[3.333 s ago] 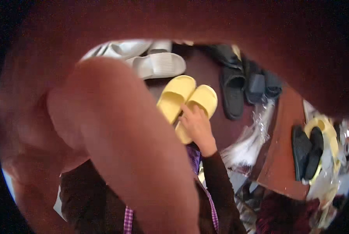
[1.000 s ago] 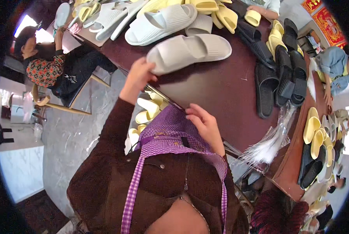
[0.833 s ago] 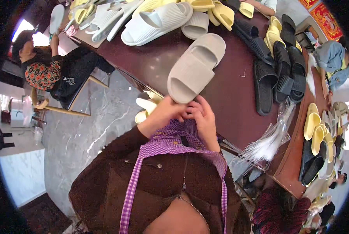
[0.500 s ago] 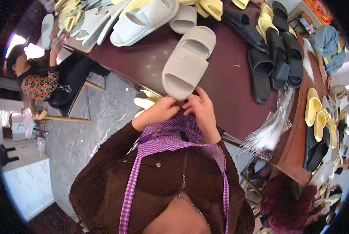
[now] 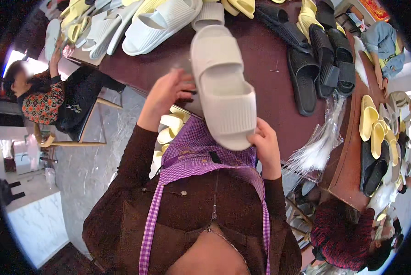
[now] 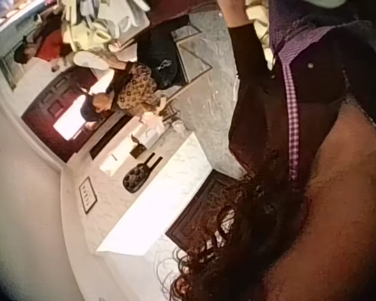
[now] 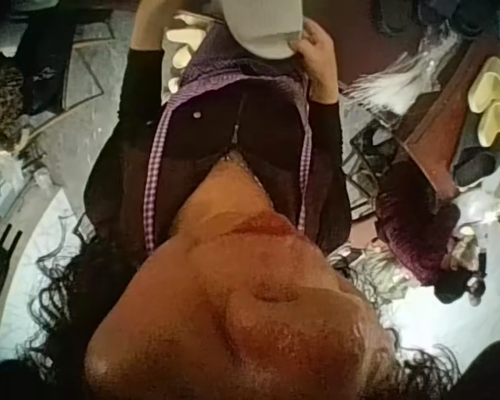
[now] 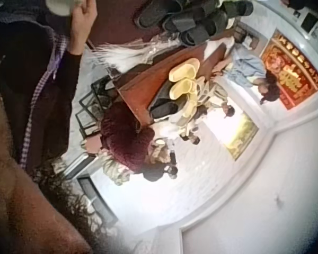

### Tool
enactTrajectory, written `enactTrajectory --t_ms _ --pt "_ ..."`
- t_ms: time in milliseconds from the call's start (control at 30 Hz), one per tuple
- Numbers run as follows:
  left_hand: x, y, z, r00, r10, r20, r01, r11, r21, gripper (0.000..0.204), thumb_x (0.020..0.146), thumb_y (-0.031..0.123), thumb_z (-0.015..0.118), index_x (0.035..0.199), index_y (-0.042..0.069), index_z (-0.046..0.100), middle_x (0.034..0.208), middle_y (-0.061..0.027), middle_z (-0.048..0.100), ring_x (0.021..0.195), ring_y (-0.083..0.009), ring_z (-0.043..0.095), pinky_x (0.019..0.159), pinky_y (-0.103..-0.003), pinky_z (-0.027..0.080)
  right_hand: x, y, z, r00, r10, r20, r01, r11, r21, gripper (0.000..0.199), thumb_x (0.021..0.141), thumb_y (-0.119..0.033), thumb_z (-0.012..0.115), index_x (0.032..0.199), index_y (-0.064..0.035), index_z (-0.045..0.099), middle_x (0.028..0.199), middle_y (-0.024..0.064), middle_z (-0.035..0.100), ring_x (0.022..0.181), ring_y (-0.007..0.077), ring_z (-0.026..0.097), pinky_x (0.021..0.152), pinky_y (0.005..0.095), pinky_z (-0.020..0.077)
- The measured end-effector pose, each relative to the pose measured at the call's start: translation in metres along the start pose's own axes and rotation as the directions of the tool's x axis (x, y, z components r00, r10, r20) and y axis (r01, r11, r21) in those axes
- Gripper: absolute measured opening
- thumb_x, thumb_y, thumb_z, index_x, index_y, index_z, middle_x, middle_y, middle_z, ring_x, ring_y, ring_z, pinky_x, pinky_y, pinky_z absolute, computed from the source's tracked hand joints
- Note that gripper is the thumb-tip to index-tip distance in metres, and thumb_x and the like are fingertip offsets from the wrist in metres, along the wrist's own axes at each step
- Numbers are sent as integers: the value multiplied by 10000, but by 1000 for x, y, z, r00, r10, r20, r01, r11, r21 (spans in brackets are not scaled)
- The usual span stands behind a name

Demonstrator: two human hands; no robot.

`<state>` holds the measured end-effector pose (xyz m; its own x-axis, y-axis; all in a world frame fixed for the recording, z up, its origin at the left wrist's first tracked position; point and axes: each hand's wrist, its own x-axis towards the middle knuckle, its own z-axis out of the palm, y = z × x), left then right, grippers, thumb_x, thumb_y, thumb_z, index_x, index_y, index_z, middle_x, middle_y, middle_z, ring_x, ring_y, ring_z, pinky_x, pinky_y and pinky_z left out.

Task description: The person pairs slippers together by threading plastic fasteners through them by hand and organizing the pairs on the table.

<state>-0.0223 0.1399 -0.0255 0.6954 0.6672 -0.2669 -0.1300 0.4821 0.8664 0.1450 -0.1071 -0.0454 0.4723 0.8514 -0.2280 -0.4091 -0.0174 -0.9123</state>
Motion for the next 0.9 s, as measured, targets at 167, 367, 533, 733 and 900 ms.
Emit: enactTrajectory --t_ms 167,367,533,733,900 --pt "33 -7 -16 991 120 -60 -127 986 -112 280 915 189 500 1058 -41 570 965 -98 629 854 -184 605 743 -315 498 -24 -1 -12 999 -43 31 52 911 -408 396 826 -48 544 1210 43 508 1038 98 628 933 128 583 827 259 455" --pt "74 -24 -71 961 186 -204 -206 975 -81 184 878 129 532 952 -19 614 961 -96 636 870 -184 608 750 -327 498 -26 -5 -2 969 -243 47 221 765 -604 347 844 -46 536 1186 11 545 1040 61 631 949 102 559 819 247 447" --pt "69 42 -82 845 345 -408 -390 920 -29 288 883 149 538 1083 -54 576 1043 -131 621 950 -223 600 823 -337 479 -55 -44 -42 938 -318 -138 155 741 -653 323 842 -33 537 1162 -4 569 1034 55 630 942 109 565 809 248 454" --pt "35 72 -35 834 500 -232 -449 860 240 351 889 193 551 1144 -47 551 1080 -124 610 975 -208 589 852 -311 464 -65 -124 -60 869 -445 -216 225 744 -630 252 824 -21 580 1073 -10 609 1013 45 634 923 116 571 819 254 459" --pt "122 71 -34 974 213 77 -225 948 225 391 882 219 567 1178 -35 542 1091 -116 606 1002 -183 572 869 -302 452 16 -172 -48 874 -450 182 426 528 -735 276 811 -130 640 1048 7 609 975 61 645 915 115 574 815 259 455"
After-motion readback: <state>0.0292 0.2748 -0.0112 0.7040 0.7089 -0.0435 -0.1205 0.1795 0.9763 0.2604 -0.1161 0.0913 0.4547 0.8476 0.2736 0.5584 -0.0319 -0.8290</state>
